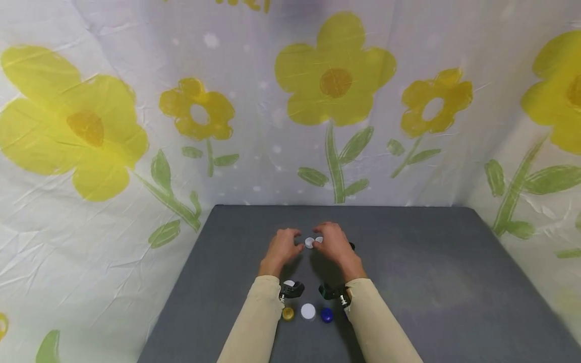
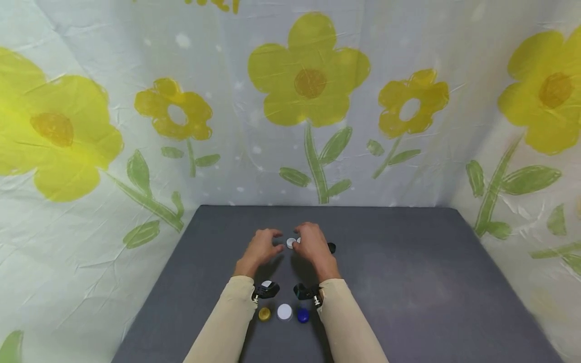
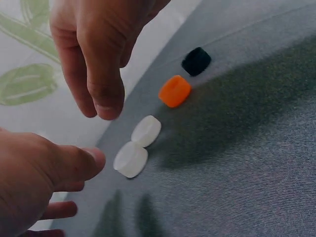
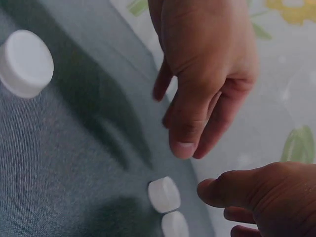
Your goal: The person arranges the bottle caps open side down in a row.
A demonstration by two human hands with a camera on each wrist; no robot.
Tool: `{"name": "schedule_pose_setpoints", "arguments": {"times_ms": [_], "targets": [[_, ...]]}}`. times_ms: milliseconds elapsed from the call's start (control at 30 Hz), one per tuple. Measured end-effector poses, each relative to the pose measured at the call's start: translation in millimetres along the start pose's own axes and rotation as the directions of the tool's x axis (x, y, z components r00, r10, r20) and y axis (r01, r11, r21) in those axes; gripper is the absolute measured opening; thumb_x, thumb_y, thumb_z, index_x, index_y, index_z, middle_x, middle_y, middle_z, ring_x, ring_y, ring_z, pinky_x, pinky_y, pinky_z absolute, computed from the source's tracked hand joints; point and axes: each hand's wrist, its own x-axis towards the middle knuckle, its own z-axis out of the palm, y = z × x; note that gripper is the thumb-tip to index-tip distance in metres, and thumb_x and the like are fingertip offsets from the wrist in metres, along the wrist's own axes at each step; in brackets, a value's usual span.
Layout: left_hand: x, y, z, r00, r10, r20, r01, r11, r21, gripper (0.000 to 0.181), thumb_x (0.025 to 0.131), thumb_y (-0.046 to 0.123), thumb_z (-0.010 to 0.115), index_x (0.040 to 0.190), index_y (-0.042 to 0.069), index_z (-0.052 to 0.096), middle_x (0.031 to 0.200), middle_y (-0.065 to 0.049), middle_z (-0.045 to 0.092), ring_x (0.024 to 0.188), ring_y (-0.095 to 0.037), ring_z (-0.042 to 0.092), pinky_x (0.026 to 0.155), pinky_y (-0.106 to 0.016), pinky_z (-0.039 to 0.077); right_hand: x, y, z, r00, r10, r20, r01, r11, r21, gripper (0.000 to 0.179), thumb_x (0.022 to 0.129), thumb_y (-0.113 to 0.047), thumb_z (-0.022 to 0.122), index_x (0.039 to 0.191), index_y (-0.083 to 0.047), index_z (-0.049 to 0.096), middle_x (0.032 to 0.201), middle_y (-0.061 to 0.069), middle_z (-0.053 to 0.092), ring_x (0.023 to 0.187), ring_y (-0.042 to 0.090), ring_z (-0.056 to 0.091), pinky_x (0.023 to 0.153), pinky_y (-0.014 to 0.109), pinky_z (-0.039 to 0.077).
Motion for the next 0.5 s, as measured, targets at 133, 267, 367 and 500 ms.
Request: {"name": "schedule_pose_setpoints", "arguments": {"times_ms": [133, 267, 367, 500], "targets": [[5.5, -0.5, 8.0, 1.0, 0.012, -0.025, -0.011, 0.998, 0.062, 0.037, 0.088, 0.025, 0.078, 0.122, 0.012, 0.072, 0.123, -0.01, 0.071, 0.116, -0.033, 0.065, 0.094, -0.054, 0.051, 5.6, 8, 9, 1.0, -0.016, 0.018, 0.016, 1.0, -0.017, 0.034, 0.085, -0.014, 0.08, 0.116, -0.003, 0.073, 0.122, 0.016, 0.067, 0.118, 0.039, 0.06, 0.097, 0.054, 0.049], [9.6, 1.0, 16.6, 1.0, -0.009, -0.024, 0.011, 0.997, 0.078, 0.036, 0.089, 0.026, 0.077, 0.122, 0.013, 0.072, 0.123, -0.01, 0.071, 0.118, -0.035, 0.062, 0.096, -0.055, 0.049, 10.4, 15, 17, 0.998, -0.059, 0.017, 0.06, 0.997, -0.052, 0.032, 0.083, -0.013, 0.081, 0.113, -0.004, 0.074, 0.118, 0.017, 0.069, 0.115, 0.039, 0.061, 0.097, 0.053, 0.049], [12.1, 2.1, 22.8, 0.999, -0.033, -0.022, 0.034, 0.997, 0.072, 0.036, 0.09, 0.026, 0.076, 0.124, 0.013, 0.072, 0.125, -0.01, 0.07, 0.12, -0.037, 0.059, 0.097, -0.058, 0.047, 13.0, 18, 21, 0.997, -0.074, 0.016, 0.075, 0.995, -0.061, 0.032, 0.082, -0.014, 0.082, 0.112, -0.004, 0.074, 0.118, 0.019, 0.068, 0.114, 0.04, 0.061, 0.097, 0.053, 0.049], [14.5, 3.2, 28.2, 0.997, -0.071, -0.035, 0.073, 0.995, 0.068, 0.036, 0.09, 0.027, 0.076, 0.124, 0.015, 0.072, 0.127, -0.009, 0.069, 0.123, -0.039, 0.055, 0.099, -0.061, 0.044, 15.4, 20, 25, 0.998, -0.063, 0.014, 0.064, 0.996, -0.066, 0.032, 0.082, -0.014, 0.081, 0.113, -0.005, 0.075, 0.12, 0.02, 0.067, 0.115, 0.042, 0.06, 0.098, 0.054, 0.048]]}}
